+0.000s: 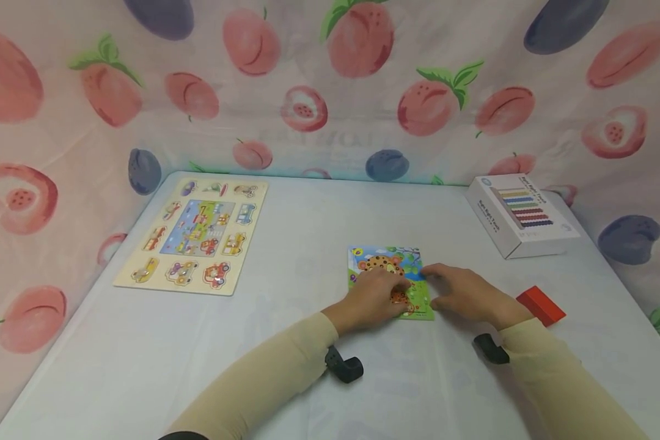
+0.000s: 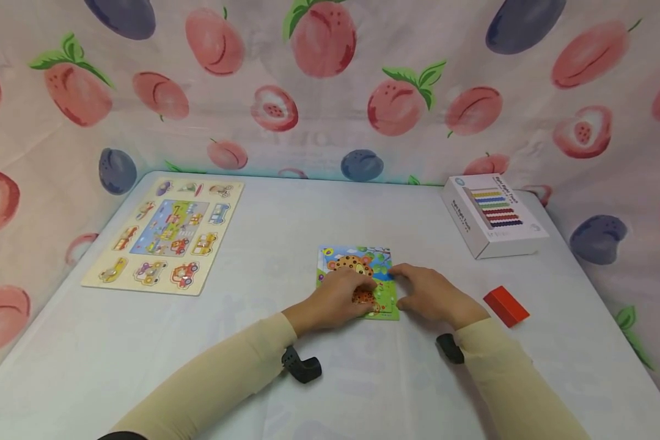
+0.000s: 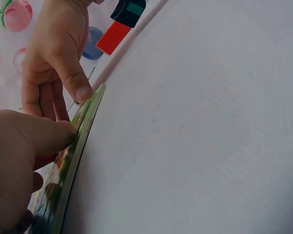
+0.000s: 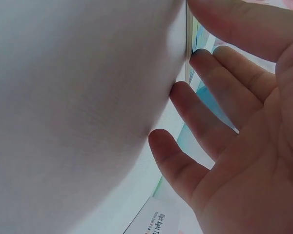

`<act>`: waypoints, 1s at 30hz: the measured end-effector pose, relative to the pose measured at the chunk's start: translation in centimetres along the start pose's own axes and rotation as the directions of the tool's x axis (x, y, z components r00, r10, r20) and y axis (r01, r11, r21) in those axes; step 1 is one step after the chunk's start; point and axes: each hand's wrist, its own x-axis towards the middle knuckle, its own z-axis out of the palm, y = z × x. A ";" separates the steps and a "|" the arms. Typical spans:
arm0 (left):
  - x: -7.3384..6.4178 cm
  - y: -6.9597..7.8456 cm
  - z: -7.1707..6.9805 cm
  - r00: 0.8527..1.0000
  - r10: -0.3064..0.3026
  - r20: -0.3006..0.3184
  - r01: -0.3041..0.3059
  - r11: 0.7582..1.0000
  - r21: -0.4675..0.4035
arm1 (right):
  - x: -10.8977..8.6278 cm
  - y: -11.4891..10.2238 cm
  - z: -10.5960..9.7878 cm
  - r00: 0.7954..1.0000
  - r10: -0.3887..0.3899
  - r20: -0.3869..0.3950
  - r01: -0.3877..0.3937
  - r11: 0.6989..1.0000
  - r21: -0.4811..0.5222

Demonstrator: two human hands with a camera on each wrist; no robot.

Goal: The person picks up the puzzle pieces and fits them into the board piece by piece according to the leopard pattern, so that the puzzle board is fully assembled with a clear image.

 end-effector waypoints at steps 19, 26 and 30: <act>0.0 0.0 0.2 1.000 -0.021 0.006 0.021 1.000 -0.008 | 0.1 0.2 0.1 1.000 -0.011 -0.001 0.011 1.000 -0.003; -0.1 0.0 0.2 0.999 -0.035 0.005 0.035 0.999 -0.014 | -0.2 0.2 0.1 1.000 -0.016 -0.004 0.016 1.000 0.008; -0.1 -0.3 0.0 0.998 -0.057 0.000 0.057 0.998 -0.034 | -0.3 0.1 0.3 0.999 -0.026 -0.023 0.026 0.999 0.026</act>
